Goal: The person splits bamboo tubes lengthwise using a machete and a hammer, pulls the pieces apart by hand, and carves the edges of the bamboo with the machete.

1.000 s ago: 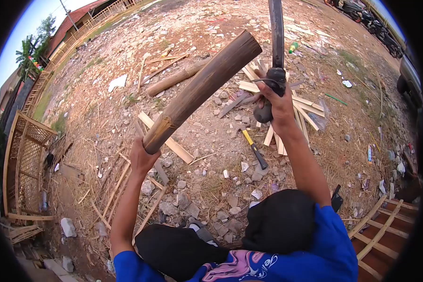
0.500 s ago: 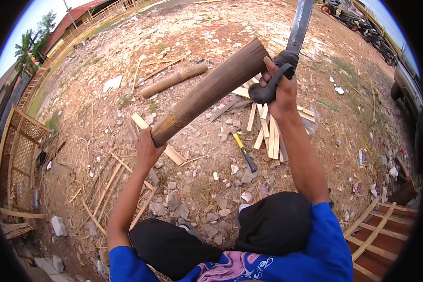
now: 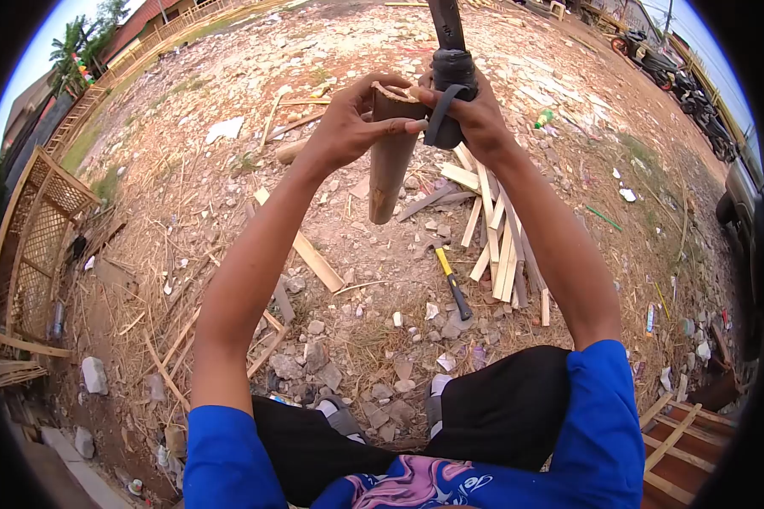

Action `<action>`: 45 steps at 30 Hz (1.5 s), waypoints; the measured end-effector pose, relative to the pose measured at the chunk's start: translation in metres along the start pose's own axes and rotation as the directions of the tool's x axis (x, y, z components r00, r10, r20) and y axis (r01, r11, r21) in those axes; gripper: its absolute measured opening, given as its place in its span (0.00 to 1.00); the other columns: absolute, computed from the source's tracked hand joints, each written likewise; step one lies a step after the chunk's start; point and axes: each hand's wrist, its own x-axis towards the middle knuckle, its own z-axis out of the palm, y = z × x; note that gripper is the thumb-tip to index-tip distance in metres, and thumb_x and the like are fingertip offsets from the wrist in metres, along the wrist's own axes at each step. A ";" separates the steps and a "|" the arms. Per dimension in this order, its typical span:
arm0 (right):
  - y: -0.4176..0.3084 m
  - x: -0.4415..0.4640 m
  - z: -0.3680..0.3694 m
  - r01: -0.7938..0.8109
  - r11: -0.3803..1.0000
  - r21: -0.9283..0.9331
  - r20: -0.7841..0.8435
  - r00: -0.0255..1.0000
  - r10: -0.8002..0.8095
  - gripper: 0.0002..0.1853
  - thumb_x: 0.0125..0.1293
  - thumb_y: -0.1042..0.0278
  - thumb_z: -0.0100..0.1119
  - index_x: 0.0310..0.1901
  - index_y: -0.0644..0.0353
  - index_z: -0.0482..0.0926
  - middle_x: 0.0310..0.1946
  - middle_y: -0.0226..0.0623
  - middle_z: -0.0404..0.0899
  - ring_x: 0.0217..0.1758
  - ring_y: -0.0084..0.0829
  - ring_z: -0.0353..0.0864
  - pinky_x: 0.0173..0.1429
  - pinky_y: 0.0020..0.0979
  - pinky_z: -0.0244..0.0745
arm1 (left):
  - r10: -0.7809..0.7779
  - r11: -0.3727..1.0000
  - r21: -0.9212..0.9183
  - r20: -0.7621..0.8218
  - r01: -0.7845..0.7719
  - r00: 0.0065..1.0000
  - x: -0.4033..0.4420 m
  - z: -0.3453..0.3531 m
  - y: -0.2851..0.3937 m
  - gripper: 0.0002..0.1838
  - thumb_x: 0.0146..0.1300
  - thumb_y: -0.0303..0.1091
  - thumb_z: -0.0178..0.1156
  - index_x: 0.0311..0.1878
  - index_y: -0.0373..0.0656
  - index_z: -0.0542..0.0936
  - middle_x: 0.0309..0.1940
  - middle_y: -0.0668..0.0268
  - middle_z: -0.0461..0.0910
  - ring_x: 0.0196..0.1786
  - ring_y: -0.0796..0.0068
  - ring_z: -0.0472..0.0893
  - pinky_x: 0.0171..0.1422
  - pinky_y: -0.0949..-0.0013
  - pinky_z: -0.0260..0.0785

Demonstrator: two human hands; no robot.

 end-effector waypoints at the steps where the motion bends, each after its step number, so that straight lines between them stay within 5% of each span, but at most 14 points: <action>1: 0.006 0.002 0.002 -0.015 1.000 -0.005 0.028 1.000 0.015 0.24 0.58 0.67 0.76 0.51 0.56 0.73 0.40 0.27 0.77 0.36 0.18 0.79 0.41 0.25 0.75 | -0.017 1.000 -0.003 -0.035 0.017 0.999 0.000 -0.002 -0.005 0.29 0.54 0.36 0.78 0.57 0.44 0.76 0.43 0.63 0.83 0.49 0.71 0.83 0.53 0.66 0.76; 5: 0.017 -0.010 0.015 -0.072 0.997 -0.009 -0.065 0.995 0.071 0.23 0.60 0.67 0.73 0.53 0.57 0.73 0.42 0.28 0.78 0.36 0.19 0.80 0.39 0.23 0.75 | -0.046 0.993 -0.110 -0.126 0.032 0.991 -0.020 -0.004 -0.057 0.19 0.54 0.32 0.77 0.45 0.40 0.80 0.36 0.68 0.85 0.44 0.79 0.84 0.45 0.72 0.76; 7: 0.008 -0.025 0.022 -0.131 0.985 -0.116 -0.180 0.978 0.109 0.22 0.58 0.62 0.76 0.50 0.60 0.76 0.35 0.30 0.79 0.33 0.19 0.77 0.38 0.23 0.72 | -0.128 0.992 -0.038 -0.125 0.124 0.984 -0.034 -0.006 -0.090 0.17 0.56 0.26 0.75 0.46 0.41 0.78 0.43 0.60 0.87 0.46 0.74 0.86 0.50 0.70 0.78; 8: 0.004 -0.034 0.020 -0.185 0.971 -0.148 -0.187 0.970 0.156 0.21 0.59 0.64 0.75 0.49 0.60 0.76 0.31 0.29 0.78 0.30 0.18 0.76 0.35 0.23 0.71 | -0.120 0.951 -0.300 -0.148 0.071 0.982 -0.042 0.001 -0.082 0.18 0.56 0.27 0.75 0.47 0.41 0.77 0.42 0.63 0.86 0.46 0.75 0.85 0.49 0.71 0.78; 10: -0.008 -0.062 0.022 -0.285 0.954 -0.095 -0.191 0.945 0.264 0.19 0.60 0.68 0.73 0.47 0.61 0.74 0.23 0.27 0.75 0.23 0.17 0.73 0.28 0.22 0.68 | -0.121 0.984 -0.150 -0.181 0.094 0.976 -0.053 0.002 -0.084 0.20 0.55 0.27 0.76 0.48 0.41 0.77 0.40 0.64 0.85 0.46 0.75 0.85 0.50 0.70 0.78; 15: -0.008 -0.113 0.033 -0.529 0.833 -0.161 -0.183 0.845 0.502 0.22 0.57 0.70 0.75 0.50 0.60 0.74 0.25 0.24 0.74 0.17 0.16 0.69 0.21 0.22 0.62 | -0.094 0.996 -0.009 -0.207 0.094 0.974 -0.060 0.009 -0.083 0.25 0.53 0.35 0.78 0.52 0.38 0.80 0.46 0.64 0.85 0.47 0.76 0.84 0.53 0.69 0.78; 16: -0.009 -0.119 0.034 -0.553 0.816 -0.169 -0.171 0.832 0.528 0.23 0.57 0.69 0.75 0.51 0.61 0.74 0.30 0.26 0.76 0.24 0.17 0.73 0.28 0.22 0.68 | -0.085 0.996 -0.032 -0.216 0.080 0.973 -0.060 0.012 -0.084 0.26 0.53 0.37 0.79 0.52 0.38 0.79 0.45 0.64 0.85 0.47 0.76 0.84 0.52 0.69 0.78; 21: -0.009 -0.129 0.049 -0.514 0.790 -0.335 -0.144 0.856 0.496 0.24 0.57 0.69 0.74 0.52 0.65 0.74 0.41 0.34 0.79 0.43 0.21 0.79 0.48 0.26 0.76 | -0.038 0.999 -0.030 -0.263 0.031 0.964 -0.056 0.015 -0.105 0.25 0.55 0.37 0.77 0.52 0.37 0.79 0.42 0.63 0.85 0.45 0.78 0.84 0.49 0.71 0.78; 26: -0.011 -0.125 0.060 -0.558 0.705 -0.437 -0.202 0.825 0.528 0.24 0.56 0.70 0.72 0.53 0.63 0.74 0.42 0.36 0.82 0.44 0.23 0.81 0.50 0.28 0.76 | 0.005 1.000 0.030 -0.287 0.004 0.958 -0.054 0.018 -0.104 0.23 0.56 0.35 0.76 0.51 0.38 0.80 0.40 0.64 0.86 0.42 0.79 0.84 0.46 0.72 0.78; 45: 0.023 -0.138 0.057 -0.443 0.798 -0.409 -0.208 0.896 0.391 0.21 0.54 0.68 0.71 0.49 0.61 0.75 0.39 0.40 0.83 0.41 0.32 0.83 0.49 0.34 0.77 | -0.075 0.997 -0.008 -0.274 0.075 0.959 -0.055 0.017 -0.106 0.22 0.56 0.35 0.77 0.50 0.36 0.80 0.42 0.64 0.85 0.47 0.76 0.84 0.52 0.71 0.78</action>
